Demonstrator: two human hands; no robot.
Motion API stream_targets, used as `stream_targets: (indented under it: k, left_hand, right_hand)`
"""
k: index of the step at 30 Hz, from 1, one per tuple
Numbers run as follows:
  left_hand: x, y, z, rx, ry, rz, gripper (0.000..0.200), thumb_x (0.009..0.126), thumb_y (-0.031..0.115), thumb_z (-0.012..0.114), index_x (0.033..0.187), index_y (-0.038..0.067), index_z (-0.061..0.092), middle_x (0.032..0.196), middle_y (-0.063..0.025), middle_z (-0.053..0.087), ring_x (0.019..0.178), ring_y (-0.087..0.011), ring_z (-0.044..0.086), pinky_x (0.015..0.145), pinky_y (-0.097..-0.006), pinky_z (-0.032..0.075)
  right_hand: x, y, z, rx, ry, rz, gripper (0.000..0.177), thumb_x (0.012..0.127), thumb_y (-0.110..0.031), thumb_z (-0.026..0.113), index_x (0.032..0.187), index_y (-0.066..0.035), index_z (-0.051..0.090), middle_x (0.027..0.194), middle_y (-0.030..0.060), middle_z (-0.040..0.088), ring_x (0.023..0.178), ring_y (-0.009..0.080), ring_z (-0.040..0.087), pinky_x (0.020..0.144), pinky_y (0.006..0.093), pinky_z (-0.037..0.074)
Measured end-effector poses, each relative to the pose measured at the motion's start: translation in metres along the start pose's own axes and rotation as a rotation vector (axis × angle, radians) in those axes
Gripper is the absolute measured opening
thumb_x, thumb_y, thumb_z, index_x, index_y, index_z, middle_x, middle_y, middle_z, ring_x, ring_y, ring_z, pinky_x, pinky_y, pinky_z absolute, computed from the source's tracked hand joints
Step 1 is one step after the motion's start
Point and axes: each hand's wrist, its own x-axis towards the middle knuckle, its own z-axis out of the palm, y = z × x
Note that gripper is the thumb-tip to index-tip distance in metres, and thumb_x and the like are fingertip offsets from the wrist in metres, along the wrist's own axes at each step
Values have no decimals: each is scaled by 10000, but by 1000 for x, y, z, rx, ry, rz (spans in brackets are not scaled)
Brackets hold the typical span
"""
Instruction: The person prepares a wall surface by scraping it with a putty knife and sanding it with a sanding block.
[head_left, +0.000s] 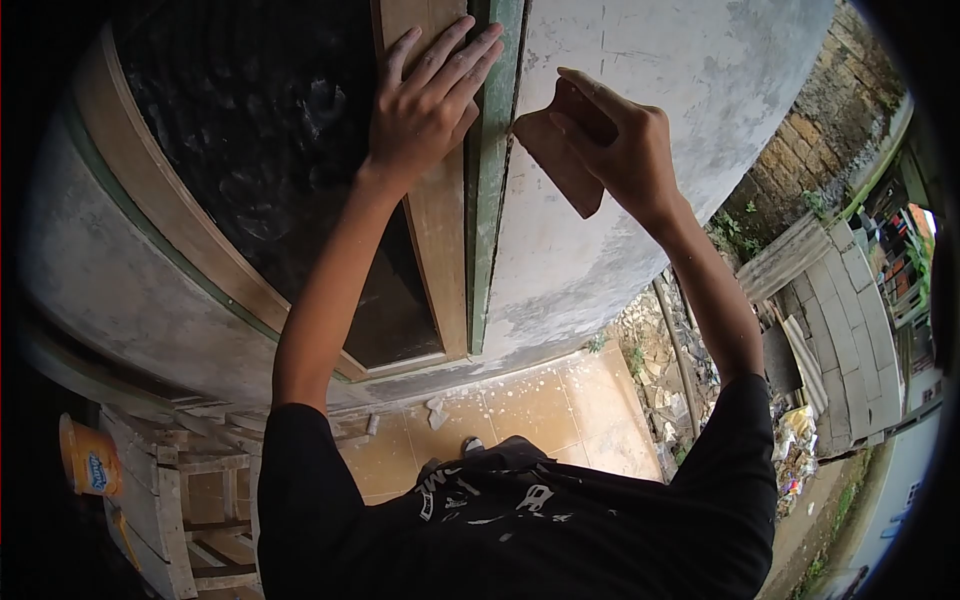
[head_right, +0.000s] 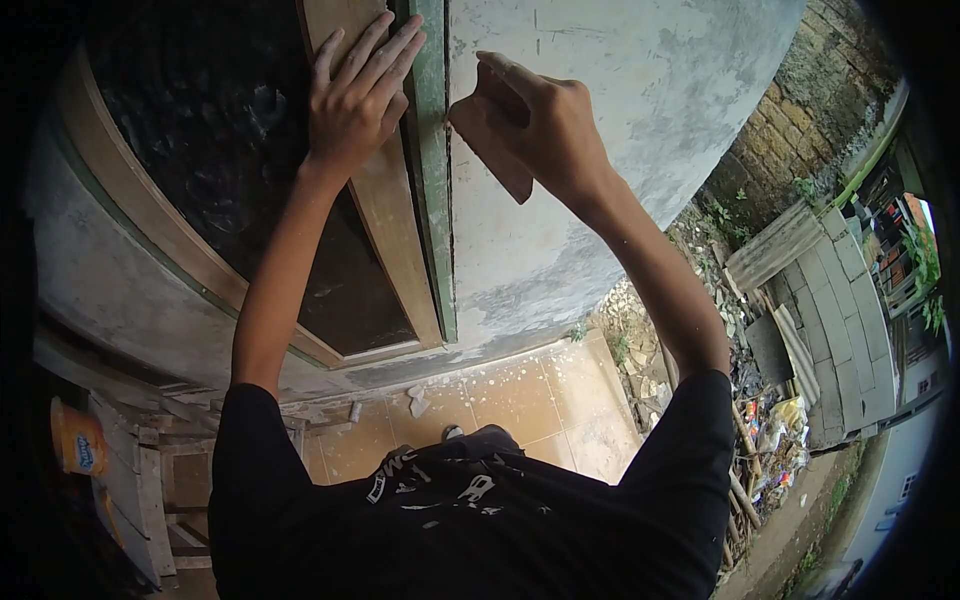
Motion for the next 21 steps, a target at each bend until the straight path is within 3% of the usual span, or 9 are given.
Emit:
stream_targets:
  k: [3,6,8,11,13,14,16,18,21]
  left_hand:
    - [1,0,-2,-4,-7,-4,550,793,66,597,1334,163,595,1438,66,524,1342,-156,470,1131,-462,309]
    - [1,1,-2,-5,-4,-3,574,771,53,641,1332,165,594,1440,74,520,1346,-151,464,1135,-460,316]
    - [2,-1,-1,0,-1,-3,577,769,51,642,1332,166,594,1438,78,522,1346,-148,463,1136,-460,313]
    - [1,-1,-7,-37,1,9,451,837,75,557,1277,137,636,1395,46,569,1336,-186,482,1131,-490,285]
    - [-5,1,-23,-274,-54,28,388,876,58,554,1250,97,648,1310,-36,630,1269,-222,546,1085,-468,366]
    - [-11,10,-30,-273,-57,36,388,876,58,554,1250,97,648,1310,-36,630,1269,-222,546,1085,-468,366]
    - [-36,40,-46,-786,-90,-333,337,904,55,582,1234,49,646,1201,-115,673,1156,-264,622,1005,-405,457]
    - [-53,65,-64,-921,-272,-538,342,920,81,629,1250,-8,613,1155,-143,685,1056,-230,662,935,-334,501]
    - [-94,101,-62,-1466,-326,-955,467,918,172,693,1281,-82,549,1139,-128,671,1039,-157,628,950,-305,485]
  right_hand:
    - [-5,12,2,49,47,2,470,818,-105,761,1270,-102,634,1044,128,730,958,235,719,822,339,581]
    - [-15,23,3,131,132,-66,458,828,-130,764,1259,-72,620,958,164,730,850,254,734,749,339,588]
    - [-27,19,0,350,66,198,488,823,-133,786,1275,-73,611,955,154,731,864,198,726,749,317,591]
    - [-45,20,2,392,96,238,493,833,-126,782,1282,-42,596,955,138,726,875,163,708,743,298,586]
    - [-59,14,1,405,95,288,483,839,-113,776,1279,-29,596,971,130,720,866,143,694,736,284,576]
    - [-67,13,4,493,105,341,482,841,-107,775,1280,-20,594,966,123,718,862,129,685,730,264,565]
    - [-81,4,5,529,136,397,486,842,-105,775,1281,-10,590,972,119,716,862,114,674,719,249,554]
    - [-96,-7,5,537,126,474,484,839,-78,772,1282,-12,588,978,115,716,870,108,668,729,237,545]
    - [-123,-20,18,627,178,534,481,833,-45,769,1275,-1,584,970,102,710,877,106,661,769,237,540]
